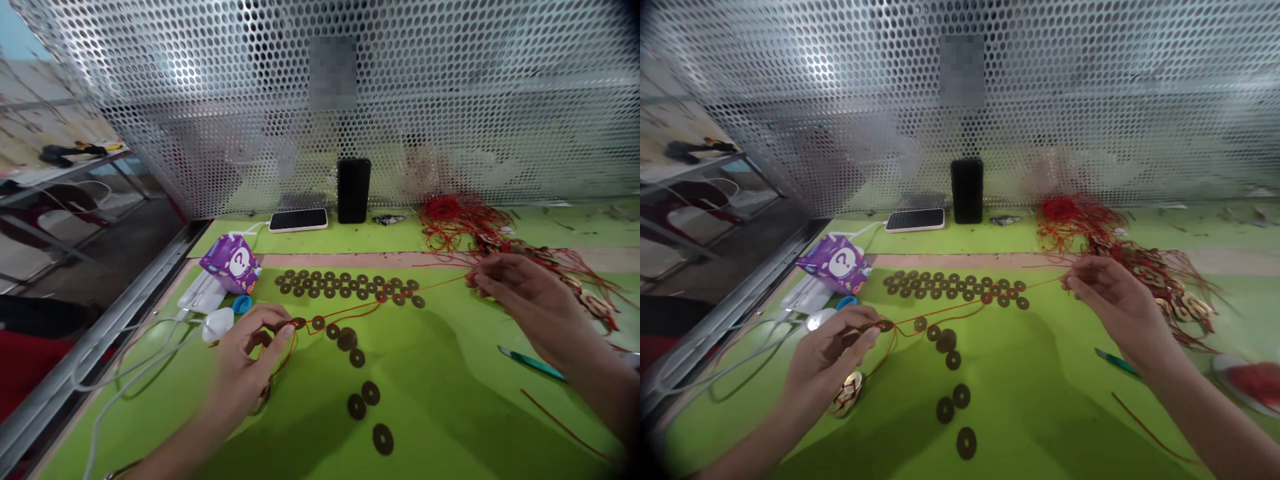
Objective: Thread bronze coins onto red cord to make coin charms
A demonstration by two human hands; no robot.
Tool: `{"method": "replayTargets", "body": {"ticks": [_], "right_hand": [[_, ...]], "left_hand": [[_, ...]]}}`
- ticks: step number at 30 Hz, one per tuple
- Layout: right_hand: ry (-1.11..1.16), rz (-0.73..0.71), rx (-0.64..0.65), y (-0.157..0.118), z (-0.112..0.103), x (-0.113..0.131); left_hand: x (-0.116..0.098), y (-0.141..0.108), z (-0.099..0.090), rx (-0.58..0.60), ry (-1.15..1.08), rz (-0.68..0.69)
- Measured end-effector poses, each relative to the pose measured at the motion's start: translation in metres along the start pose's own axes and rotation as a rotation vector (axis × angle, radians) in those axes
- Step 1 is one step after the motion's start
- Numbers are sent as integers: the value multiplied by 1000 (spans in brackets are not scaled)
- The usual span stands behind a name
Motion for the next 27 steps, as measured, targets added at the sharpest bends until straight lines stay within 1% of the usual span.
{"method": "replayTargets", "body": {"ticks": [2, 4, 5, 7, 9, 11, 13, 15, 16, 18, 21, 23, 25, 27], "right_hand": [[-136, -120, 73, -1, 9, 12], [-299, -278, 157, -5, 25, 38], [-345, -368, 177, -8, 35, 55], [-316, -446, 340, -17, 66, 84], [-181, -442, 560, -29, 103, 109], [-47, -388, 755, -41, 136, 125], [82, -294, 870, -49, 163, 131], [182, -215, 928, -53, 182, 131], [203, -179, 925, -53, 187, 129], [192, -151, 885, -51, 192, 125], [114, -193, 839, -47, 189, 122], [69, -207, 839, -46, 187, 120], [63, -172, 842, -47, 185, 116], [94, -123, 842, -47, 184, 113]], "left_hand": [[-2, -1, 2, 20, -13, -12], [-3, -3, 3, 27, -26, -29], [-4, -4, 4, 27, -29, -40], [-3, -7, 6, 40, -21, -69], [-1, -10, 9, 57, -4, -93], [-3, -13, 11, 72, 19, -88], [-7, -15, 12, 83, 50, -60], [-11, -16, 12, 82, 68, -28], [-12, -16, 12, 76, 71, -22], [-11, -16, 11, 64, 80, -31], [-7, -14, 14, 87, 93, -26], [-6, -14, 17, 108, 87, 11], [-6, -14, 19, 120, 102, 65], [-10, -16, 19, 107, 167, 158]]}}
Point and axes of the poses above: each hand's wrist, its own y-axis towards the middle knuckle, its own z-axis out of the palm, x = y × z, the point moved 7 cm from there along y, towards the middle knuckle, and after that the axes turned 10 degrees about -z, right-handed, at the moved point
